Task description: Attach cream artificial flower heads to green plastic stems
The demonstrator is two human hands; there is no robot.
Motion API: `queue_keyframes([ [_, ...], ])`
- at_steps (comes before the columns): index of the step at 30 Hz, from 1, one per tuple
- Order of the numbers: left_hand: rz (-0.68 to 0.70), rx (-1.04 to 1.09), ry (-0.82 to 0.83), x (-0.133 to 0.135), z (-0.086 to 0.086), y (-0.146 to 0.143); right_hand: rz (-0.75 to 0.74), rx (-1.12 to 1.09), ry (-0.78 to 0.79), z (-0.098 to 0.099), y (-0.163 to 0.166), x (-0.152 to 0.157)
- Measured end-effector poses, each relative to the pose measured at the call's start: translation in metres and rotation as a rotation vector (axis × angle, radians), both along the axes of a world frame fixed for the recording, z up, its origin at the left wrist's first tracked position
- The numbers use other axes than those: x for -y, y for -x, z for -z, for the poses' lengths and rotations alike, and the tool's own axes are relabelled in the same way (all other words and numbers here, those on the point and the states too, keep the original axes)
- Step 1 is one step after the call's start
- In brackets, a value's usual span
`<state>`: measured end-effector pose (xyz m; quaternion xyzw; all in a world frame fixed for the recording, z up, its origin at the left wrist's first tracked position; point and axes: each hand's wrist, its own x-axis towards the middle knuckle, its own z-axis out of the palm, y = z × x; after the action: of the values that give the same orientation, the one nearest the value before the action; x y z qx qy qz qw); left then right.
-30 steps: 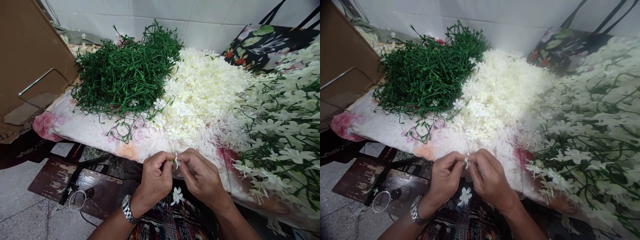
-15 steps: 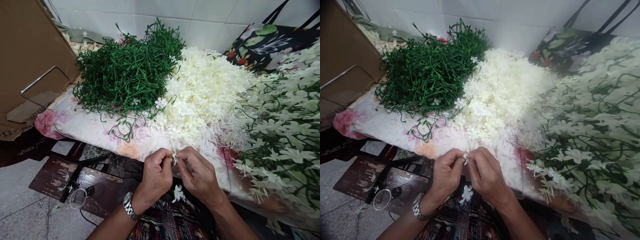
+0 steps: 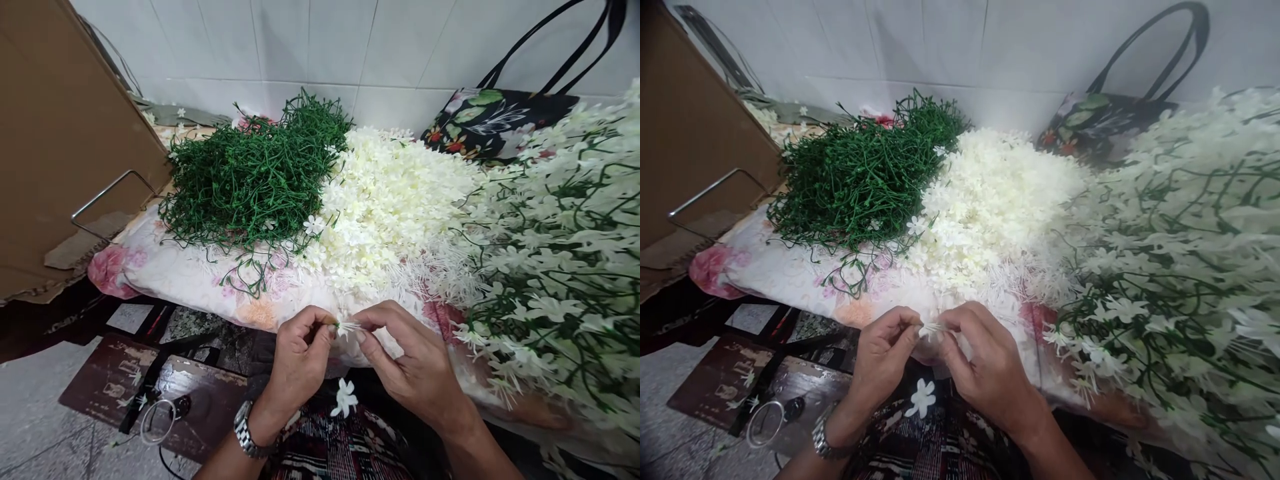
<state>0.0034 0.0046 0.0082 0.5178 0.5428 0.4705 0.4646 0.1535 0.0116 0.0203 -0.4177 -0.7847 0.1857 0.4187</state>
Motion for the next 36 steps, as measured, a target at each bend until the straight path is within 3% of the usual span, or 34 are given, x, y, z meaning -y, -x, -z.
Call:
queue_keyframes([
  [8, 0.071, 0.025, 0.004, 0.002, -0.002, 0.004, -0.093, 0.075, -0.081, -0.010, -0.001, -0.002],
  [16, 0.106, -0.077, -0.139, 0.000, 0.000, 0.006, -0.133, 0.017, 0.015, -0.013, -0.005, -0.002],
  [22, 0.150, -0.107, -0.151, 0.002, 0.000, 0.007, -0.143, 0.005, 0.025, -0.007, -0.007, -0.004],
  [29, 0.153, -0.184, -0.123, 0.003, -0.002, 0.004, -0.073, 0.129, -0.107, -0.002, -0.001, -0.004],
  [36, 0.163, -0.305, -0.188, 0.003, 0.001, 0.002, -0.067, 0.022, -0.031, 0.006, 0.002, -0.006],
])
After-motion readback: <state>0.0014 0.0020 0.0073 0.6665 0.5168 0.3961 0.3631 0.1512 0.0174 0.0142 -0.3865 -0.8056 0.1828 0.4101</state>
